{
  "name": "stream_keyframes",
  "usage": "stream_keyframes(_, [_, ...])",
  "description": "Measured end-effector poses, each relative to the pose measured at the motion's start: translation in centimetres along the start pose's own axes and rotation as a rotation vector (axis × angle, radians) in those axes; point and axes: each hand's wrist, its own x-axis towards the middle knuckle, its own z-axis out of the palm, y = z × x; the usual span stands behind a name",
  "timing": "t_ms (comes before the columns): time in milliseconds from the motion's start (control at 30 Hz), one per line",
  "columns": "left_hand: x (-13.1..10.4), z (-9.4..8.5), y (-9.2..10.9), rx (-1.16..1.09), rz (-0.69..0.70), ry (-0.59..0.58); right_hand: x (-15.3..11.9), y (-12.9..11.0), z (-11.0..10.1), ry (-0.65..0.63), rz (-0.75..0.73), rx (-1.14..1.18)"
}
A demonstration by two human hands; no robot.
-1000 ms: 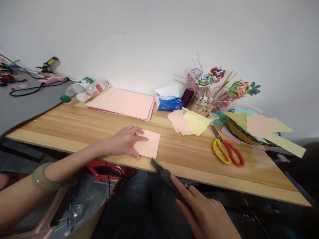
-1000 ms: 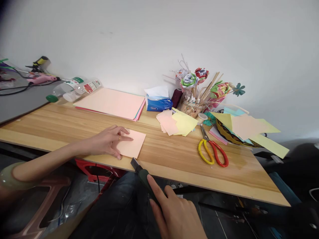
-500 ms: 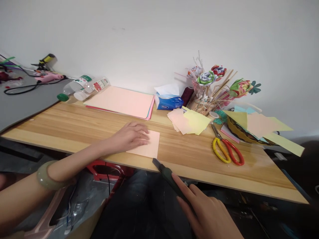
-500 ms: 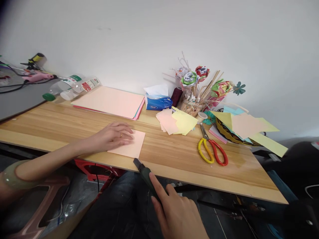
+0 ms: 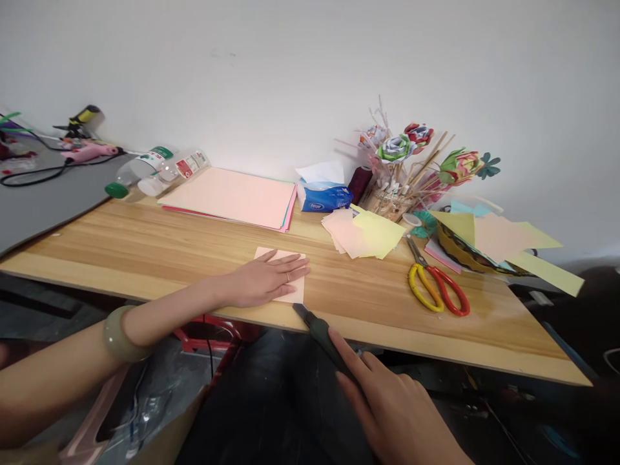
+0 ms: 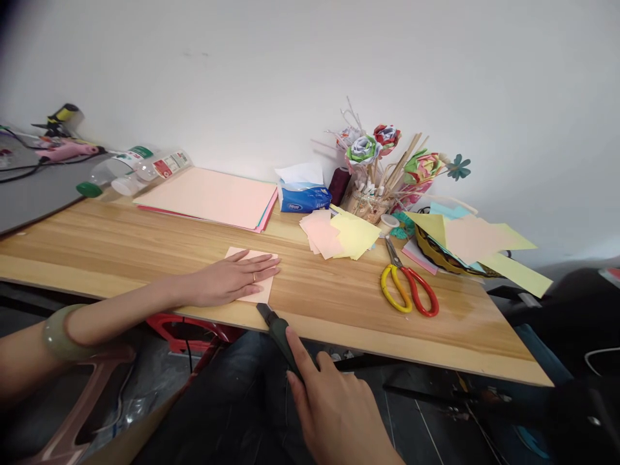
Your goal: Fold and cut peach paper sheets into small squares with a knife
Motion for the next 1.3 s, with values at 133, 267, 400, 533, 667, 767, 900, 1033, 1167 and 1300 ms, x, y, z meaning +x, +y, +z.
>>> stream_keyframes(133, [0.1, 0.0, 0.1, 0.026, -0.018, 0.006, -0.2, -0.1, -0.1, 0.012, 0.000, -0.012])
stream_keyframes(267, [0.1, 0.0, 0.1, 0.045, -0.026, 0.025, -0.2, 0.0, -0.1, 0.011, 0.012, -0.026])
stream_keyframes(400, [0.1, -0.3, 0.4, 0.023, -0.073, -0.016, -0.3, 0.0, 0.0, 0.014, 0.014, -0.043])
stream_keyframes(533, [0.1, -0.5, 0.5, 0.027, -0.088, -0.044, -0.4, 0.1, 0.0, 0.022, 0.015, -0.030])
stream_keyframes(667, [0.1, -0.2, 0.5, 0.024, -0.087, -0.020, -0.1, 0.0, -0.2, 0.045, 0.018, -0.045])
stream_keyframes(767, [0.1, 0.0, 0.4, 0.022, -0.085, -0.005, 0.4, -0.1, -0.4, 0.083, 0.023, -0.059])
stream_keyframes(900, [0.2, 0.2, 0.2, 0.025, -0.076, 0.003, 1.1, -0.2, -0.7, 0.105, 0.029, -0.065])
stream_keyframes(1033, [0.1, 0.2, 0.2, 0.021, -0.085, 0.003, 1.5, -0.1, -0.6, 0.069, 0.047, -0.056])
stream_keyframes(1167, [0.1, 0.2, 0.3, 0.019, -0.096, -0.007, 2.1, 0.0, -0.6, 0.016, 0.069, -0.063])
stream_keyframes(1300, [0.1, 0.2, 0.4, 0.024, -0.102, -0.013, 2.7, 0.1, -0.7, -0.078, 0.105, -0.040])
